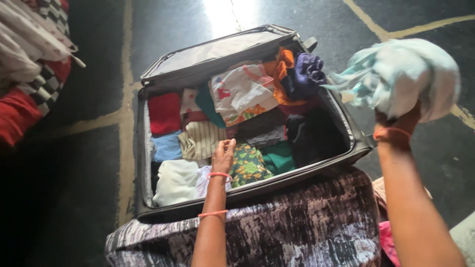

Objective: The person is packing a suitcase with various folded clothes. They place a light blue garment into the suitcase, press it down, and then add a white garment with a red design. The person continues to arrange and press down the clothes to fit them into the suitcase.

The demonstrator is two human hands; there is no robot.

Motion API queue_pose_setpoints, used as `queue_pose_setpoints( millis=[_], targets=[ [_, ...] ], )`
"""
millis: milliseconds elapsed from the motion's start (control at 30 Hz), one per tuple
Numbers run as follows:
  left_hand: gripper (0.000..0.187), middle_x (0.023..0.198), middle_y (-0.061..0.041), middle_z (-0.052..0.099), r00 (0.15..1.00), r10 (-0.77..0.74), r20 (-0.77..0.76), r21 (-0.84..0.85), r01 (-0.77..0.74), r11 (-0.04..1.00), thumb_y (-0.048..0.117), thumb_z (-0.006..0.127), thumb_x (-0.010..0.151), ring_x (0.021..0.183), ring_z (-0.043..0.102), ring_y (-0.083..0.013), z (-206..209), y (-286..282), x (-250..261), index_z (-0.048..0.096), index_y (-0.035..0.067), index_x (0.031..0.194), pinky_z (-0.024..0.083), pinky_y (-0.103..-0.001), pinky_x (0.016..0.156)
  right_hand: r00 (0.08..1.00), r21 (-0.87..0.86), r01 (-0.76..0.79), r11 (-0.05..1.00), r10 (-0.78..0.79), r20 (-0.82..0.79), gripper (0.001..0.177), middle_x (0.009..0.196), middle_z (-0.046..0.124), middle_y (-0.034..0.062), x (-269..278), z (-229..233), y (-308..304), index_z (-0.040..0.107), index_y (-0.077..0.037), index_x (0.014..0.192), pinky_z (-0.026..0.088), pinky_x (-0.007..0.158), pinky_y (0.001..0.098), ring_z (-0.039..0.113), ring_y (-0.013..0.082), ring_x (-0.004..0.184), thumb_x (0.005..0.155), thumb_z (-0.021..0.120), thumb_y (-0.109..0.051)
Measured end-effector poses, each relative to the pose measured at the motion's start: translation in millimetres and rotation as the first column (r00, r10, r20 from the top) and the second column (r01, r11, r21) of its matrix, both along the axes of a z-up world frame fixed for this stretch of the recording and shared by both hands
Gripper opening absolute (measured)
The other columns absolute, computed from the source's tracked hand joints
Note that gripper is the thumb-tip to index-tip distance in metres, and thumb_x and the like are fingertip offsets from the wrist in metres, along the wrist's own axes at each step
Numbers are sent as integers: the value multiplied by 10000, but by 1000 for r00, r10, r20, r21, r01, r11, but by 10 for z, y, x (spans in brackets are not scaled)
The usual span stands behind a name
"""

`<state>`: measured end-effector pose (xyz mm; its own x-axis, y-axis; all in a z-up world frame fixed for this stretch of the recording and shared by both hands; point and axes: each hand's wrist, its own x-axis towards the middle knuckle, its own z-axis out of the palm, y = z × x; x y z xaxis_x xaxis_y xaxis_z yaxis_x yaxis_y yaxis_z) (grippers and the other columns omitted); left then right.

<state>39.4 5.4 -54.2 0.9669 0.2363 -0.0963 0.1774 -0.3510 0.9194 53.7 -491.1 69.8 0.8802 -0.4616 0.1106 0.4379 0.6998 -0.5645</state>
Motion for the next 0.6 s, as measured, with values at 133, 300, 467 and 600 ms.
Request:
queue_pose_setpoints(
  millis=[133, 300, 467, 600],
  targets=[
    [470, 1073, -142, 760, 1000, -17, -11, 11, 18, 1000, 491, 631, 950, 956, 738, -258, 52, -25, -17, 696, 102, 1206, 582, -392, 805, 999, 0, 32, 1000, -32, 14, 504, 1369, 677, 19, -24, -151, -400, 620, -205, 1393, 607, 1065, 485, 658, 265, 1312, 941, 681, -417],
    [403, 1060, -122, 775, 996, -85, -10, -14, 85, 996, 416, 628, 958, 938, 759, -244, 129, -49, -104, 688, 94, 1194, 599, -379, 801, 976, -90, 58, 994, -76, -206, 464, 1348, 663, -23, -159, -401, -553, 619, -273, 1424, 567, 989, 416, 641, 205, 1251, 1000, 634, -461],
    [378, 1073, -126, 779, 990, -134, 41, 47, 132, 990, 377, 634, 966, 983, 749, -233, 14, -37, -108, 687, 87, 1202, 575, -363, 851, 780, -184, 138, 973, -221, -585, 498, 1373, 617, 3, -487, -1139, -548, 597, -274, 1438, 522, 995, 429, 588, 224, 1263, 973, 643, -449],
    [368, 1085, -136, 777, 986, -168, 11, 91, 166, 982, 354, 633, 970, 1003, 748, -236, -13, -27, -110, 679, 82, 1213, 569, -359, 867, 358, -357, -166, 919, -281, -891, 528, 1393, 581, 24, -698, -1570, -501, 578, -275, 1448, 487, 1000, 439, 546, 238, 1273, 952, 650, -439]
  ],
)
